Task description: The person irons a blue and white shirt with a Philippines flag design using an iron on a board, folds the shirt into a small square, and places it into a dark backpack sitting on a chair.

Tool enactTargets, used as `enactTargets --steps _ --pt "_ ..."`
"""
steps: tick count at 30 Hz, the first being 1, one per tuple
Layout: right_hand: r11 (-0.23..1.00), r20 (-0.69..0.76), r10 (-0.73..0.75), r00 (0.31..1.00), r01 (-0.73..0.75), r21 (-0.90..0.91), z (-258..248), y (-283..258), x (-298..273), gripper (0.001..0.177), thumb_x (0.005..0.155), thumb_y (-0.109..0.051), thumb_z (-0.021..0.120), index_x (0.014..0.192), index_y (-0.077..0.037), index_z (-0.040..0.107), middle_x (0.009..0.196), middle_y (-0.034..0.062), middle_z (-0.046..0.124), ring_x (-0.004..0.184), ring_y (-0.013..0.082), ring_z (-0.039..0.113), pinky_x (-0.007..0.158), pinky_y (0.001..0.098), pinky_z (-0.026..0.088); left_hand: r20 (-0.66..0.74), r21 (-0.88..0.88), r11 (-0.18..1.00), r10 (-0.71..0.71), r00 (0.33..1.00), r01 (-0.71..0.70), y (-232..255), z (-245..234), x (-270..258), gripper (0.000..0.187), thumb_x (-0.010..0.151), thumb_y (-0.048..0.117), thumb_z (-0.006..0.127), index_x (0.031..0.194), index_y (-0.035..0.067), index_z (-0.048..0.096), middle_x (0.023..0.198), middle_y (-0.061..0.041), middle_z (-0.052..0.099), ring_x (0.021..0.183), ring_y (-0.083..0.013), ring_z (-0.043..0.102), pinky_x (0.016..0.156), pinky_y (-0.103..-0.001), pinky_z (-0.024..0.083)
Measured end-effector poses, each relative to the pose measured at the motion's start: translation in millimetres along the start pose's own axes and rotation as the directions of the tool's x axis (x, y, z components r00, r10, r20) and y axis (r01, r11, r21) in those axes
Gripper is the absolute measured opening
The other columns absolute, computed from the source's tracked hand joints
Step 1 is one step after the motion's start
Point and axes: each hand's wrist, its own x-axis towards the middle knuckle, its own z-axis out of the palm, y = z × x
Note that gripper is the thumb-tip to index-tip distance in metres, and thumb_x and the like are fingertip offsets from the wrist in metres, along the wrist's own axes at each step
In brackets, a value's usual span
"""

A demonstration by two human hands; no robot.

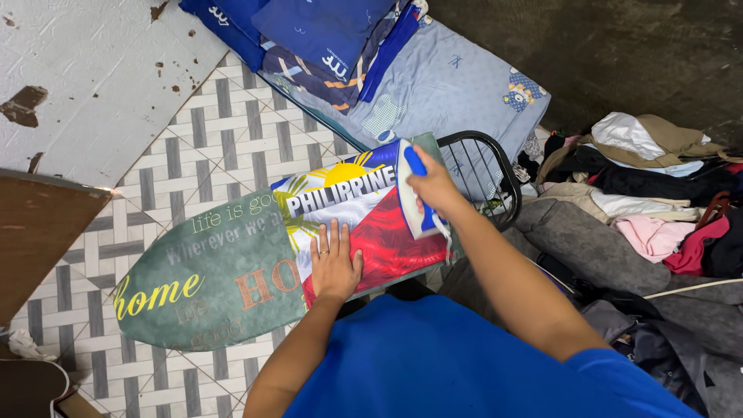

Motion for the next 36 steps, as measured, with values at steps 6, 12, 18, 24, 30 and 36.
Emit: enactTargets --steps 6,12,18,24,30,36 --pt "0.999 0.014 0.015 1.000 -0.016 0.034 -1.0 0.4 -6.8 0.081 0.086 -0.002 0.062 0.160 -0.020 0.035 0.068 0.0049 0.055 0.043 0.0138 0.049 0.038 0.0337 0.043 -0.004 -0.022 1.000 0.003 1.000 -0.003 1.3 -0.9 0.4 0.071 0.096 0.045 0.048 0.156 0.009 0.035 0.167 -0.013 0.021 0.154 -0.0345 0.014 0.123 -0.053 0.008" --pt "1.000 -0.011 -0.029 1.000 0.029 -0.012 0.3 12.8 -12.7 0.078 0.086 -0.002 0.062 0.158 -0.018 0.038 0.073 0.0032 0.061 0.045 0.0130 0.053 0.039 0.0337 0.045 0.002 -0.023 1.000 -0.001 1.000 0.001 0.7 -3.7 -0.5 0.071 0.096 0.045 0.048 0.156 0.009 0.034 0.167 -0.013 0.021 0.154 -0.0340 0.014 0.123 -0.052 0.008" --pt "0.999 0.047 0.047 0.998 -0.046 -0.009 -3.5 40.5 -56.0 0.079 0.086 -0.002 0.062 0.159 -0.022 0.037 0.068 0.0054 0.055 0.041 0.0143 0.051 0.037 0.0335 0.044 0.008 -0.040 0.999 -0.002 1.000 0.002 1.9 -5.2 -0.6 0.071 0.096 0.045 0.047 0.156 0.009 0.034 0.167 -0.013 0.021 0.154 -0.0339 0.013 0.123 -0.052 0.008" --pt "1.000 0.005 -0.029 1.000 0.029 -0.007 -10.7 25.2 -12.3 0.078 0.087 -0.002 0.063 0.159 -0.019 0.038 0.069 0.0031 0.058 0.044 0.0126 0.051 0.040 0.0329 0.045 -0.008 -0.038 0.999 0.005 1.000 -0.005 0.4 -3.5 -1.0 0.070 0.096 0.045 0.047 0.156 0.009 0.035 0.167 -0.013 0.021 0.154 -0.0341 0.014 0.123 -0.052 0.008" --pt "0.995 0.006 -0.002 1.000 0.002 -0.100 -18.8 24.6 -34.0 0.077 0.086 -0.004 0.065 0.157 -0.021 0.041 0.064 0.0027 0.054 0.043 0.0135 0.050 0.039 0.0330 0.045 0.002 -0.047 0.999 -0.001 1.000 0.001 1.7 -2.5 -2.1 0.071 0.096 0.045 0.048 0.156 0.009 0.035 0.167 -0.014 0.022 0.154 -0.0345 0.014 0.123 -0.052 0.008" --pt "0.997 -0.057 0.053 0.997 -0.056 -0.052 -46.1 29.3 -52.7 0.077 0.087 -0.005 0.065 0.158 -0.023 0.039 0.063 0.0031 0.053 0.041 0.0138 0.049 0.037 0.0337 0.043 -0.012 -0.025 1.000 0.004 1.000 -0.004 -0.8 -0.3 -0.6 0.071 0.097 0.045 0.047 0.156 0.009 0.034 0.167 -0.013 0.021 0.155 -0.0340 0.014 0.124 -0.052 0.008"
